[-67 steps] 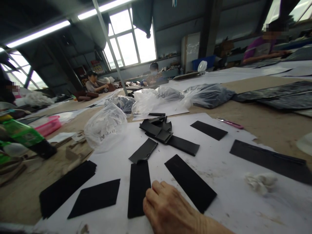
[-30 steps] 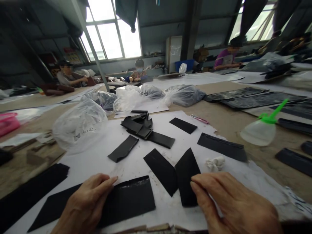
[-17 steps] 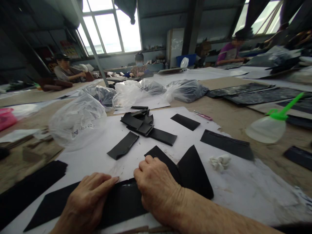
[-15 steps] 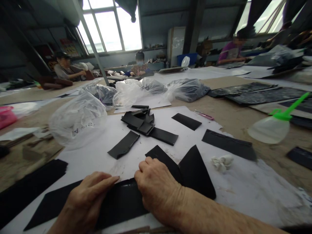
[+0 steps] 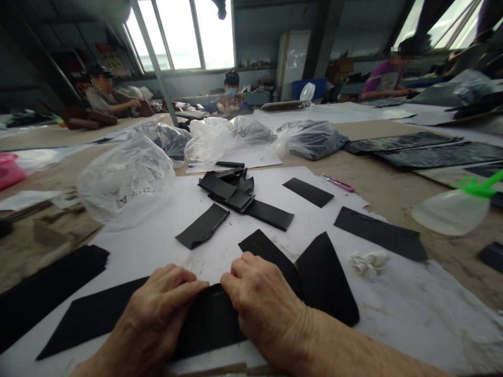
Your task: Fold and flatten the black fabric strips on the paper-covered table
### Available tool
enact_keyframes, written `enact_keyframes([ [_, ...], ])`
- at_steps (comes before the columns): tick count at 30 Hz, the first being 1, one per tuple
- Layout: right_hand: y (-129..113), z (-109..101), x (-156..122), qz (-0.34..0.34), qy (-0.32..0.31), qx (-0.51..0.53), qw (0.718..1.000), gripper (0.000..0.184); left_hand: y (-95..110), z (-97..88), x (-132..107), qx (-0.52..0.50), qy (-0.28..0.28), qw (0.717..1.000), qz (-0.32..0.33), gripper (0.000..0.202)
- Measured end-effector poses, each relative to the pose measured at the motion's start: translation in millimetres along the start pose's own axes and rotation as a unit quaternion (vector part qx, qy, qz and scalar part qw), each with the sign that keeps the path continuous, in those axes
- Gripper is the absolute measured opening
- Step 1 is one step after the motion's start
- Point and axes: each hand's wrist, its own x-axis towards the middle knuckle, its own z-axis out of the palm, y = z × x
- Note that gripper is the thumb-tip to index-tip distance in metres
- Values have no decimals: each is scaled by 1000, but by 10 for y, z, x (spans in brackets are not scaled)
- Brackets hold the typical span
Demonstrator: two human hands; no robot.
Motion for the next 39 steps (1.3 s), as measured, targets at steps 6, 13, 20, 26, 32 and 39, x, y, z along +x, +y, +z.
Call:
enact_keyframes([
  [6,-43,-9,-81,-7,6,11,1000,22,8,-44,-52,13,-18,999,44,29],
  [13,-36,72,-167,-66,4,-35,997,18,22,-13,-58,42,-1,995,89,28],
  [20,-143,123,-163,-76,-12,-92,993,21,75,21,-42,39,35,994,92,39],
  [26,-150,185,-153,-46,32,-104,993,25,85,21,-69,70,33,992,97,33],
  [32,-117,203,-207,-86,37,-133,987,28,82,17,-128,81,40,992,89,37],
  [39,-79,41,-297,-74,82,-135,985,29,70,49,-146,62,54,994,70,38],
])
